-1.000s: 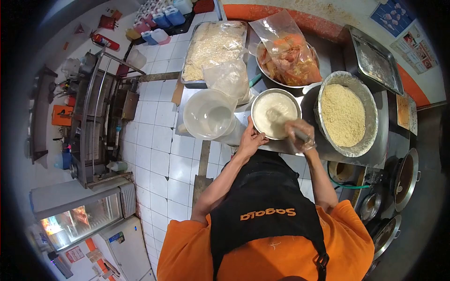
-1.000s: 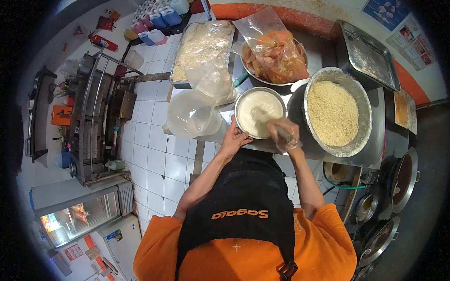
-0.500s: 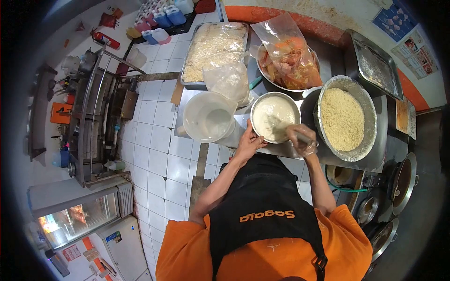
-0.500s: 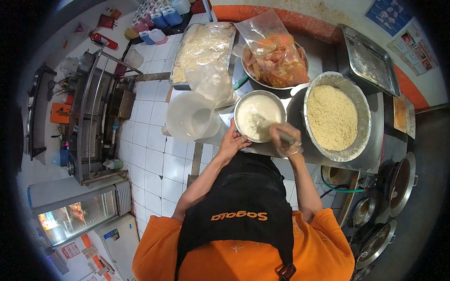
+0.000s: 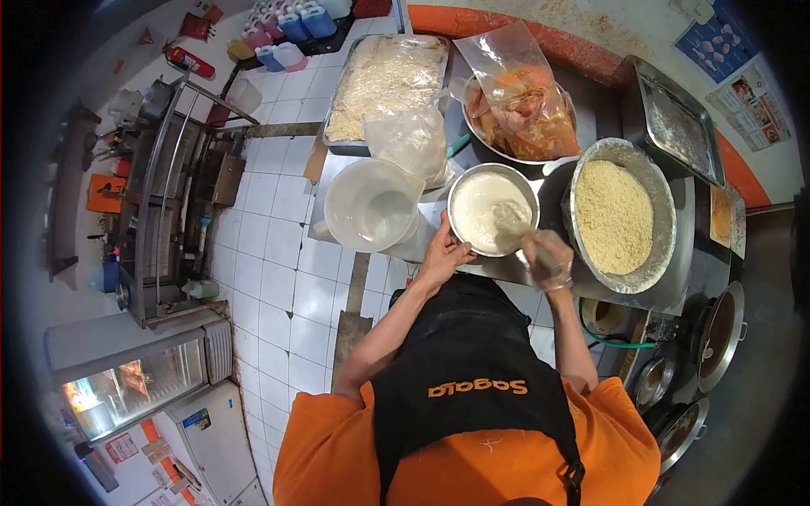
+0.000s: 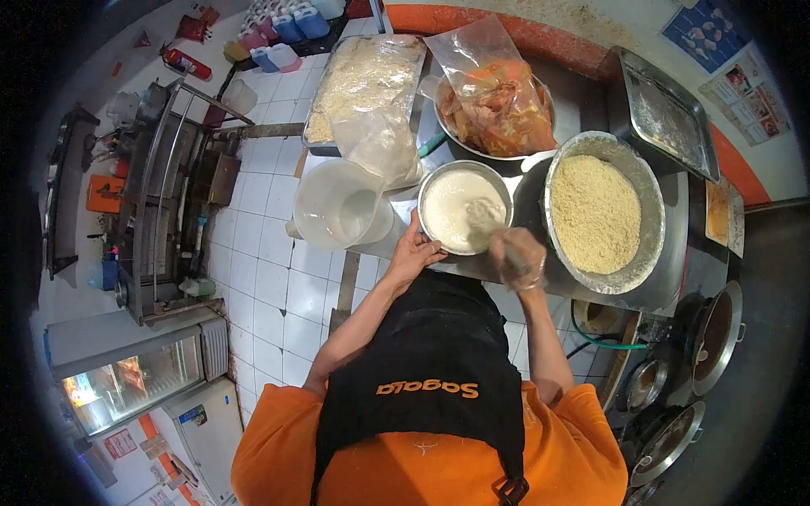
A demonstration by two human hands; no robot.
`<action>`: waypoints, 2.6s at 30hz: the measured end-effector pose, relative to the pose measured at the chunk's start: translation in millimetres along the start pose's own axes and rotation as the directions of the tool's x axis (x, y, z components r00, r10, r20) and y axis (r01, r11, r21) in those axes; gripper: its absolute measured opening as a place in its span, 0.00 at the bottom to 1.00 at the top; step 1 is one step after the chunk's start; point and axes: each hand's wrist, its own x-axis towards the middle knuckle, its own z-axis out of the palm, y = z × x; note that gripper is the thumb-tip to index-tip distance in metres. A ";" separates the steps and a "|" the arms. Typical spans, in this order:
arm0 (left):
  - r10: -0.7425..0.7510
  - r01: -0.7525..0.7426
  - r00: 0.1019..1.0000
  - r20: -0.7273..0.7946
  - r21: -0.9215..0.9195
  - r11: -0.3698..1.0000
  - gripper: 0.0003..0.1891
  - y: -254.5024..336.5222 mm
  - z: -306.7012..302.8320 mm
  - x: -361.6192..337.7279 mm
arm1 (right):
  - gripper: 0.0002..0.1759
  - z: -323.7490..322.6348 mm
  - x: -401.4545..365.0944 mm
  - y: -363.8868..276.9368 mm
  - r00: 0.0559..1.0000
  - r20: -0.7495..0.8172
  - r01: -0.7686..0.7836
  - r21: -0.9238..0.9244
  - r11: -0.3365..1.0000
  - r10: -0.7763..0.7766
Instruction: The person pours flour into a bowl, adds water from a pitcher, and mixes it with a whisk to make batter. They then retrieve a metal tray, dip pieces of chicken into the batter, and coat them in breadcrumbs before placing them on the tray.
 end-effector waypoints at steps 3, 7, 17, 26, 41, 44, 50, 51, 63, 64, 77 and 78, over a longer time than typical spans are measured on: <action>0.004 -0.004 1.000 0.005 0.011 1.000 0.47 5.3 0.6 -0.5 | 0.06 -4.1 9.6 -26.5 0.990 0.111 -0.087 0.017 0.996 0.084; 0.019 -0.019 1.000 -0.008 -0.002 1.000 0.48 3.4 2.1 -0.9 | 0.02 5.5 6.4 -10.4 0.994 -0.053 0.094 -0.020 0.995 -0.095; 0.000 0.000 0.999 -0.045 0.002 1.000 0.47 -0.9 5.5 0.6 | 0.04 -4.0 16.1 -2.3 0.986 0.006 -0.164 -0.125 0.978 0.166; 0.036 -0.035 0.998 -0.046 0.034 0.999 0.48 0.6 7.1 -1.6 | 0.06 18.3 11.9 6.4 0.987 -0.003 0.159 -0.185 0.970 -0.163; 0.014 -0.016 0.999 -0.049 -0.051 0.999 0.48 -0.3 5.7 0.2 | 0.06 20.3 41.4 2.2 0.987 0.031 -0.158 0.110 0.981 0.155; 0.006 -0.005 0.999 -0.036 0.015 1.000 0.48 2.3 3.0 -0.6 | 0.09 23.1 50.1 -1.5 0.999 0.046 0.012 -0.009 1.000 -0.012; 0.014 -0.014 1.000 -0.023 0.005 1.000 0.48 2.3 0.2 4.6 | 0.09 19.0 94.3 -14.5 0.966 0.235 -0.105 -0.029 0.994 0.109; 0.008 -0.008 1.000 -0.024 0.018 1.000 0.48 0.9 -0.9 1.3 | 0.10 25.4 97.9 -17.1 0.930 0.368 0.021 -0.010 1.000 -0.016; 0.011 -0.015 0.998 -0.059 -0.057 0.998 0.44 4.3 5.2 -0.6 | 0.11 -24.9 151.2 -0.4 0.777 0.430 -0.461 -0.108 0.881 0.460; 0.020 -0.024 0.999 -0.050 -0.083 0.996 0.43 1.3 5.4 -0.1 | 0.10 -27.2 122.4 18.9 0.791 0.375 -0.518 -0.010 0.856 0.483; 0.026 -0.029 0.999 -0.030 -0.110 0.993 0.43 -1.6 10.8 -8.5 | 0.10 19.5 17.0 1.9 0.987 0.008 -0.162 0.125 0.979 0.162; 0.027 -0.028 1.000 -0.008 -0.125 0.992 0.43 -2.7 9.3 -8.4 | 0.10 13.9 18.9 4.2 0.970 0.085 -0.240 0.189 0.952 0.228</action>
